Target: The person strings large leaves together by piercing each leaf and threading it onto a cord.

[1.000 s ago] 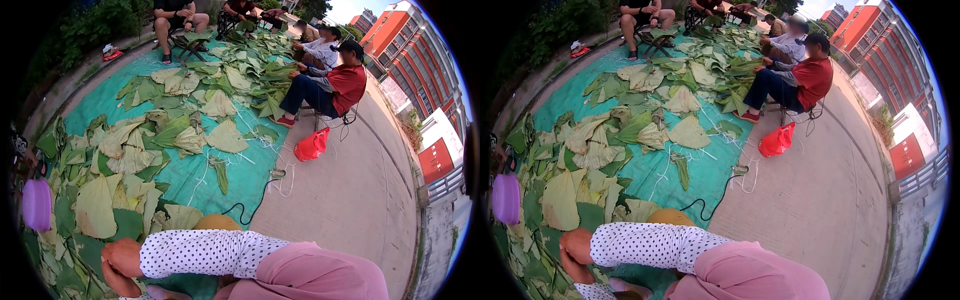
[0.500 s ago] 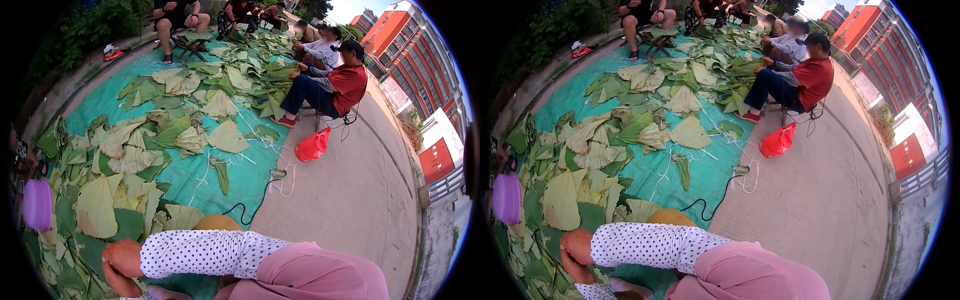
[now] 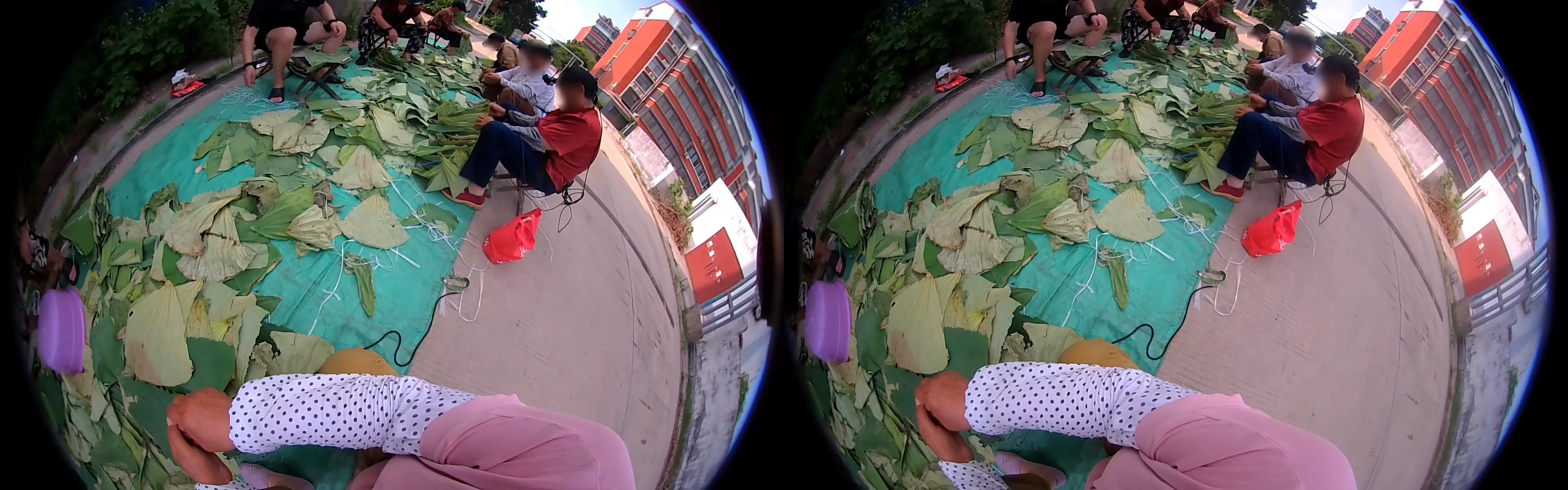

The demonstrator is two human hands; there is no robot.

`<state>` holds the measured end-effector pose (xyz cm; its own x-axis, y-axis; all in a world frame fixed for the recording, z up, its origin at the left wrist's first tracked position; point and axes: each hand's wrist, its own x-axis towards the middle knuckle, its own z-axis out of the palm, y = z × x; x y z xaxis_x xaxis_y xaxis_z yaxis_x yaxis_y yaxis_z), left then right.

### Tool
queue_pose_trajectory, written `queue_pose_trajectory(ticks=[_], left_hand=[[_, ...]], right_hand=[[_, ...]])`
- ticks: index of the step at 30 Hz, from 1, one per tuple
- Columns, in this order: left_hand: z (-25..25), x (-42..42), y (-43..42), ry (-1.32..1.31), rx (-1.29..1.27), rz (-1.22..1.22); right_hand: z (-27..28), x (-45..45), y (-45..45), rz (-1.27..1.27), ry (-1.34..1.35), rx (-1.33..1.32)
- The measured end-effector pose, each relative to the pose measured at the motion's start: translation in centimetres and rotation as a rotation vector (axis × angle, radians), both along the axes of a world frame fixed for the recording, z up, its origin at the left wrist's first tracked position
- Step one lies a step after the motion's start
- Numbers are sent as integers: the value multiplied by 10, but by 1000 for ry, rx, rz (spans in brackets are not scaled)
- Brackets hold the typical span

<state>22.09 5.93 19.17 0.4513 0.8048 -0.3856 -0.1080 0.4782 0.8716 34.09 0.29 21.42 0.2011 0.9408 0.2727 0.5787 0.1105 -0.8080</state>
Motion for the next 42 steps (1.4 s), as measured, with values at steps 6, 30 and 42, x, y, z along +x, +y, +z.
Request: queue_pose_trajectory(ticks=[6, 30, 42], left_hand=[[-5, -3, 3, -16, -5, -23], [2, 1, -3, -3, -36, 6], [-1, 1, -3, -19, -37, 42]], right_hand=[[7, 1, -2, 4, 40, -66], [3, 0, 0, 9, -49, -33], [4, 0, 0, 19, -65, -64]])
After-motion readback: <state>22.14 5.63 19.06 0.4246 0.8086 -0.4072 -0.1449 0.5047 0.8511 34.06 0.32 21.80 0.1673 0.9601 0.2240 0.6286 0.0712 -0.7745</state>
